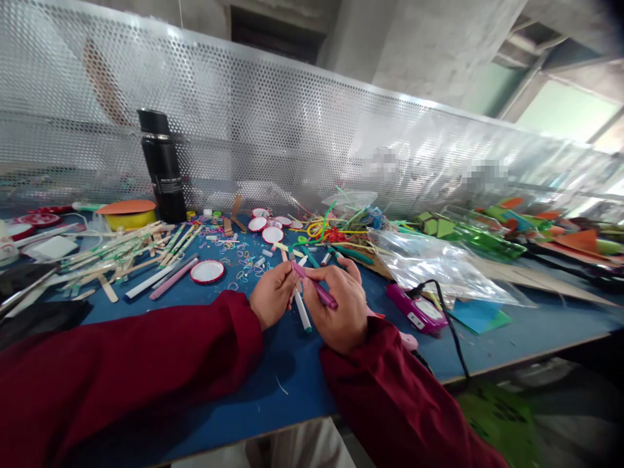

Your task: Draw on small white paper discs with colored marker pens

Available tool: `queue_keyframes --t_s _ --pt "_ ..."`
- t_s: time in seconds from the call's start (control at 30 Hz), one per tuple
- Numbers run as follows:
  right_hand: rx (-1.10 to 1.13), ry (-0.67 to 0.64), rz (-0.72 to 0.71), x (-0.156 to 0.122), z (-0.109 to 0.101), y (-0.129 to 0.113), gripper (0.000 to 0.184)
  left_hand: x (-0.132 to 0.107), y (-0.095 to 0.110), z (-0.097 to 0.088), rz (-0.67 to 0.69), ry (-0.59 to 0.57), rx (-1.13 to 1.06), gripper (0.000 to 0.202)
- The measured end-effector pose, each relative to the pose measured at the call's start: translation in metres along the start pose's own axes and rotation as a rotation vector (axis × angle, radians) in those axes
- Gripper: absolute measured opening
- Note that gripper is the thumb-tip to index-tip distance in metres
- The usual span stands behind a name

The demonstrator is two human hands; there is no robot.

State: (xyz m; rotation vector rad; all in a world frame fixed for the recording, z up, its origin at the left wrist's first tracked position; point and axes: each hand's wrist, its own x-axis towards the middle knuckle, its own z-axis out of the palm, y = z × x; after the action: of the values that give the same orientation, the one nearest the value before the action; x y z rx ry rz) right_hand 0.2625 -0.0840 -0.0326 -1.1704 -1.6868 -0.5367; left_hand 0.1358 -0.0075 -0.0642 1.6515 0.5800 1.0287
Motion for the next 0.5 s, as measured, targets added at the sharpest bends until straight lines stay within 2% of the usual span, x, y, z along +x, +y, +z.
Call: queue_keyframes --t_s 0.5 --pt "0.003 0.003 0.014 0.0001 -0.0009 0.0014 0.008 -0.0006 0.0036 0.0004 0.000 0.008 -0.023 0.044"
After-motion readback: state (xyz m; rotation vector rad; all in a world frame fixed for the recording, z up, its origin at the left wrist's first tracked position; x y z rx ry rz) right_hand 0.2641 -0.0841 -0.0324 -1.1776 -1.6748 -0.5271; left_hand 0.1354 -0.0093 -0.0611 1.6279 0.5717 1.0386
